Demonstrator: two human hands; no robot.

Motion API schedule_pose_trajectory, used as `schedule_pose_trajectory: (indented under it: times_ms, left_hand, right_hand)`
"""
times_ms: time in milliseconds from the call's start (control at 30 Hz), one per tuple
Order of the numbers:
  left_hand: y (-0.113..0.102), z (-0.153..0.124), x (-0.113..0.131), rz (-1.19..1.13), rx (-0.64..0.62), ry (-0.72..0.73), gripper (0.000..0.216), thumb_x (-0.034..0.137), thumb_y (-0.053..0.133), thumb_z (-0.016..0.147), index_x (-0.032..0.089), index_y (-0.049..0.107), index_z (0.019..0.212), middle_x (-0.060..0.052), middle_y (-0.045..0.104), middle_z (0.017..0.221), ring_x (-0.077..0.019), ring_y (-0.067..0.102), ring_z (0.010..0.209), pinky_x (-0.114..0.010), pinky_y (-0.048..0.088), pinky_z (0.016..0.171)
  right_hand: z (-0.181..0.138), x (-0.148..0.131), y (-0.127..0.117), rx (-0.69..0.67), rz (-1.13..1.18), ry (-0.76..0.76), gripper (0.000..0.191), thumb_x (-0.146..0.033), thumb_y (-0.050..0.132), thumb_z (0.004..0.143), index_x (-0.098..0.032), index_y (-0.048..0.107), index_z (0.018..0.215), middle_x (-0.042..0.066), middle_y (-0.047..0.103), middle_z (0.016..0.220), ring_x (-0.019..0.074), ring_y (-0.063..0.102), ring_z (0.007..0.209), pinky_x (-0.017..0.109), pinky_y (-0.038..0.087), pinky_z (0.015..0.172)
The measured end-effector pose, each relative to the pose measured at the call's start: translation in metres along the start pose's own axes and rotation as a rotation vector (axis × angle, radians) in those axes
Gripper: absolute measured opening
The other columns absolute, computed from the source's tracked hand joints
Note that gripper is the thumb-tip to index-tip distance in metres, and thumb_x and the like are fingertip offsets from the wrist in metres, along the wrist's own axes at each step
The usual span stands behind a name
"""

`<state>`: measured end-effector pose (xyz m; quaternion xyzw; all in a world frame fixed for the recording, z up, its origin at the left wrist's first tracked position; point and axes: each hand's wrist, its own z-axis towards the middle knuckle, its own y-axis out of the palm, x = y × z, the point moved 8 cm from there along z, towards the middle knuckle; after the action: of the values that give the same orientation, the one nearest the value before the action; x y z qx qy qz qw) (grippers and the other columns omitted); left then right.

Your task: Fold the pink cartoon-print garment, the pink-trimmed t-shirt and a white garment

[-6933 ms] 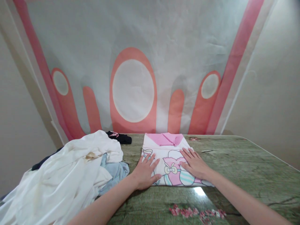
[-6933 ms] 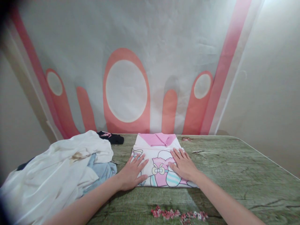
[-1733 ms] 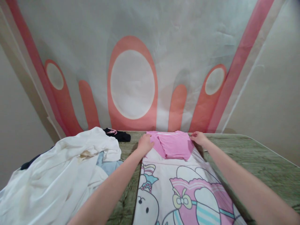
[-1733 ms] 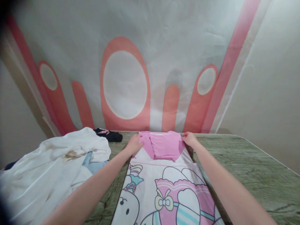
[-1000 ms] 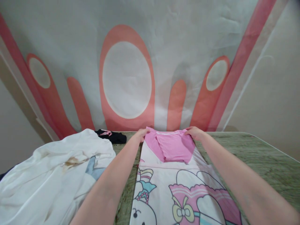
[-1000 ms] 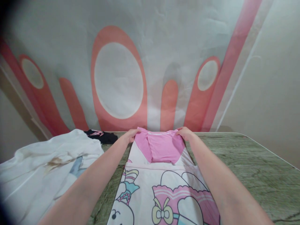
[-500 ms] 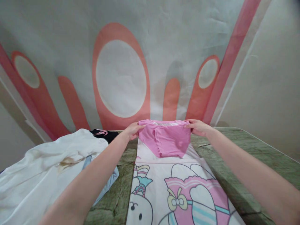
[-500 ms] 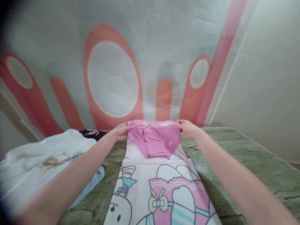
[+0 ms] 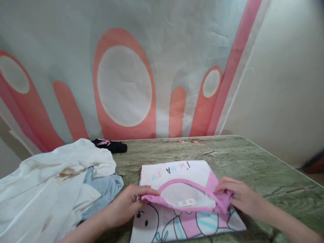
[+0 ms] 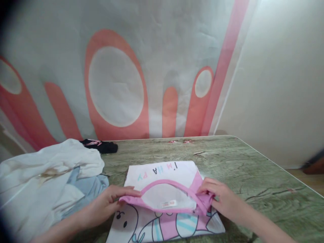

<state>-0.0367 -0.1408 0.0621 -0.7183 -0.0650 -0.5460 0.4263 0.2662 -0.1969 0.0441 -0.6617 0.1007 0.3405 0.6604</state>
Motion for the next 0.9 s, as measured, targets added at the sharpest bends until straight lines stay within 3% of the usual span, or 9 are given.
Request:
schedule_pose_trajectory:
  times_ms: [233, 400, 600, 767, 900]
  left_hand:
    - [-0.008, -0.015, 0.007, -0.018, 0.117, 0.006, 0.030, 0.028, 0.046, 0.085, 0.027, 0.064, 0.110, -0.001, 0.061, 0.115, -0.0219, 0.051, 0.113, -0.036, 0.034, 0.100]
    - [0.010, -0.029, 0.007, 0.042, -0.006, 0.108, 0.029, 0.025, 0.045, 0.088, 0.033, 0.062, 0.110, 0.001, 0.060, 0.117, -0.0198, 0.051, 0.113, -0.039, 0.027, 0.106]
    - [0.026, -0.038, -0.002, 0.147, -0.092, 0.185, 0.031, 0.021, 0.042, 0.090, 0.030, 0.056, 0.116, -0.001, 0.057, 0.121, -0.0181, 0.048, 0.116, -0.040, 0.026, 0.107]
    - [0.029, -0.041, 0.017, 0.226, -0.164, 0.286, 0.034, 0.014, 0.047, 0.085, 0.028, 0.055, 0.115, -0.002, 0.055, 0.122, -0.0177, 0.046, 0.118, -0.040, 0.025, 0.107]
    - [0.038, -0.041, 0.030, 0.314, -0.294, 0.266, 0.043, 0.007, 0.051, 0.077, 0.030, 0.057, 0.113, 0.001, 0.051, 0.128, -0.0174, 0.044, 0.120, -0.038, 0.023, 0.108]
  right_hand:
    - [-0.025, -0.008, -0.014, 0.184, -0.127, -0.031, 0.040, -0.005, 0.043, 0.066, -0.029, 0.063, 0.090, 0.007, 0.057, 0.091, 0.0226, 0.054, 0.091, 0.035, 0.044, 0.078]
    - [-0.033, -0.020, -0.005, 0.060, -0.063, -0.039, 0.040, 0.000, 0.043, 0.062, -0.026, 0.063, 0.085, 0.006, 0.056, 0.087, 0.0209, 0.054, 0.086, 0.030, 0.044, 0.071]
    - [-0.033, -0.033, 0.011, -0.065, -0.044, -0.044, 0.032, 0.003, 0.043, 0.062, -0.020, 0.059, 0.078, 0.002, 0.056, 0.080, 0.0165, 0.053, 0.078, 0.027, 0.040, 0.068]
    - [-0.033, -0.032, 0.018, -0.147, -0.049, -0.043, 0.030, 0.002, 0.045, 0.065, -0.021, 0.057, 0.078, 0.001, 0.058, 0.081, 0.0162, 0.052, 0.078, 0.027, 0.039, 0.070]
    - [-0.037, -0.027, 0.023, -0.175, -0.028, -0.035, 0.027, 0.000, 0.046, 0.067, -0.022, 0.057, 0.079, 0.001, 0.059, 0.081, 0.0167, 0.052, 0.078, 0.028, 0.039, 0.073]
